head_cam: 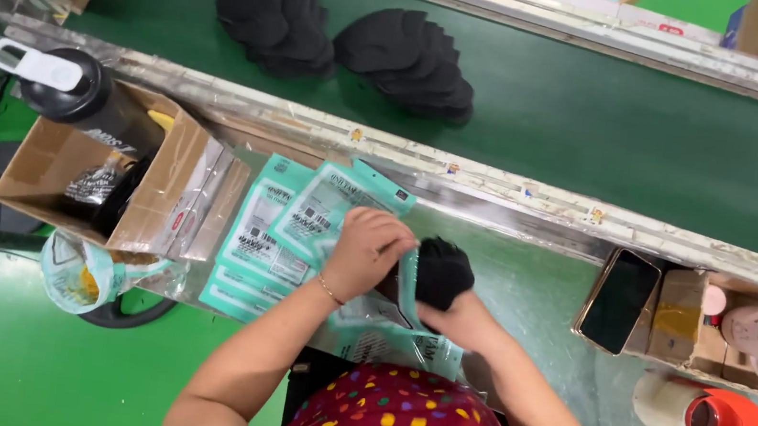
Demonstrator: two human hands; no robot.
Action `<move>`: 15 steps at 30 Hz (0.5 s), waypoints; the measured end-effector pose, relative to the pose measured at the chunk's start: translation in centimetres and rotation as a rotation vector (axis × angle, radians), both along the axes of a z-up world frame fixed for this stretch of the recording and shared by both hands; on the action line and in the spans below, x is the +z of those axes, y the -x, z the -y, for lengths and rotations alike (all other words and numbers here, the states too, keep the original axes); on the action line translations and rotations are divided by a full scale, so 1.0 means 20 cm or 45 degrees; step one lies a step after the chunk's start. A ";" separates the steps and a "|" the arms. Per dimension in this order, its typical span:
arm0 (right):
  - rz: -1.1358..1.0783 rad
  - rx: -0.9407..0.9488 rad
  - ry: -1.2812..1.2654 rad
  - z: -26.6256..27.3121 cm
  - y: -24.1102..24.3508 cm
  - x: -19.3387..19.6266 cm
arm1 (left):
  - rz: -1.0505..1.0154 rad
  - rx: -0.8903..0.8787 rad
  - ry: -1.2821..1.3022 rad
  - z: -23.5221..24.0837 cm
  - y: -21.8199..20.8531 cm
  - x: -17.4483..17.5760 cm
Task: The person picks up black face masks one at a time from a stack on a conveyor belt, places each mask into a separate plastic sleeve, and then puts the packaged masks into a cardboard box.
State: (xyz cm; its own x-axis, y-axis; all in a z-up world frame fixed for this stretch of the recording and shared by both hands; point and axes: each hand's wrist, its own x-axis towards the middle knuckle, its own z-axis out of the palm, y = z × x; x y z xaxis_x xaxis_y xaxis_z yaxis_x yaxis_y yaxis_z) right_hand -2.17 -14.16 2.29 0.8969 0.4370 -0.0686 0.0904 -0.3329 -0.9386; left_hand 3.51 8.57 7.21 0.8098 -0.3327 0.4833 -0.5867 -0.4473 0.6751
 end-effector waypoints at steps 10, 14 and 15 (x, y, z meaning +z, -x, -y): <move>-0.010 0.251 0.353 -0.06 0.01 0.02 | 0.057 -0.203 0.001 0.18 0.03 0.02; 0.111 0.097 0.140 0.06 0.00 0.02 | 0.130 -0.016 -0.127 0.14 -0.03 -0.08; 0.189 0.034 -0.028 0.08 -0.01 0.07 | 0.001 0.197 -0.168 0.11 -0.06 -0.11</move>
